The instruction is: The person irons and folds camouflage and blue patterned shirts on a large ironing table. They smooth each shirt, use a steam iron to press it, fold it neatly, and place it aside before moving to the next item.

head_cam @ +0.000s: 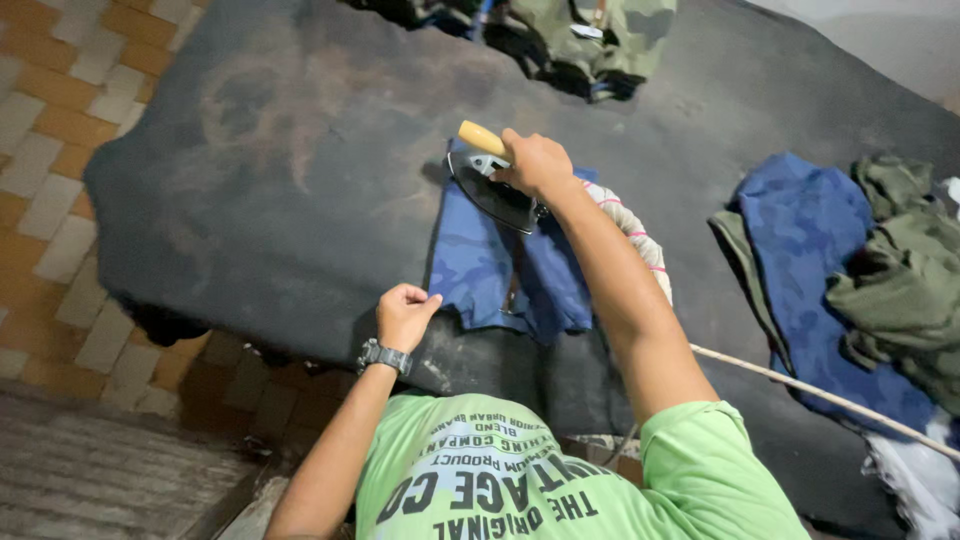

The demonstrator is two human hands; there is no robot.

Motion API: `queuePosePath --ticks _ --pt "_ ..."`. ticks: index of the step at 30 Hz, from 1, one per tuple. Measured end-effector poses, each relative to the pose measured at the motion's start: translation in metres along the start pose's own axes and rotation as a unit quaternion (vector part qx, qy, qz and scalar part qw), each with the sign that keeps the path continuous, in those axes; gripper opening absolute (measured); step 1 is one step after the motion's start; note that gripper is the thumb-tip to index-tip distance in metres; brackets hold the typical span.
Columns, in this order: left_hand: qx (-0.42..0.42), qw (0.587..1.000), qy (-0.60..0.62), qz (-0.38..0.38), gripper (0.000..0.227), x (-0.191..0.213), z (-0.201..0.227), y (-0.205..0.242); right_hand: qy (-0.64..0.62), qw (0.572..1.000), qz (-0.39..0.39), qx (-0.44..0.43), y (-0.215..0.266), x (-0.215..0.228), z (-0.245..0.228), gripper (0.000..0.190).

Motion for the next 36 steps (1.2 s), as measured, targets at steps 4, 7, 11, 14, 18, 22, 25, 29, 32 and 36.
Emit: queuePosePath --ticks 4,7,11,14,18,22,25,29,32,36 --pt "-0.026 0.999 0.032 0.020 0.021 0.004 -0.020 0.003 -0.015 0.998 -0.046 0.043 -0.004 0.000 -0.024 0.056" --pt "-0.041 0.997 0.061 0.012 0.024 0.003 -0.021 0.000 0.007 0.992 -0.088 0.088 0.040 -0.002 -0.041 0.061" --pt "-0.080 0.992 0.096 0.019 0.022 0.026 -0.005 0.009 -0.008 0.974 -0.132 0.186 0.134 -0.022 -0.072 0.057" --pt "-0.079 0.989 0.114 0.044 0.026 0.051 0.017 0.016 -0.023 0.962 -0.099 0.252 0.156 -0.028 -0.068 0.051" --pt "-0.101 0.990 0.080 0.062 0.029 0.075 0.055 0.030 0.050 0.985 -0.073 0.151 0.110 -0.027 -0.017 0.053" --pt "-0.118 0.992 0.010 0.047 0.028 0.088 0.070 0.061 0.037 0.999 0.000 -0.033 0.057 -0.005 0.057 0.064" --pt "-0.118 0.992 -0.002 0.045 0.028 0.093 0.062 0.075 0.006 0.996 0.005 -0.092 0.047 0.010 0.088 0.066" --pt "-0.049 0.998 0.033 0.025 0.031 0.089 0.037 0.070 -0.038 0.998 0.001 -0.054 0.110 0.002 0.072 0.064" --pt "-0.041 0.999 0.028 0.002 0.031 0.081 0.025 0.062 -0.034 0.999 -0.024 0.008 0.195 -0.019 0.026 0.065" --pt "-0.037 0.999 -0.019 -0.018 0.038 0.058 0.025 0.044 -0.051 0.998 -0.021 0.000 0.277 -0.033 0.009 0.056"
Point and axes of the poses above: each hand's wrist, its own y-axis away from the middle knuckle, its own x-axis out of the back of the hand, z = x × y, the point moved 3 cm from there along -y, towards the middle knuckle, and after that the axes turned 4 degrees about x, right-handed, at the moved point
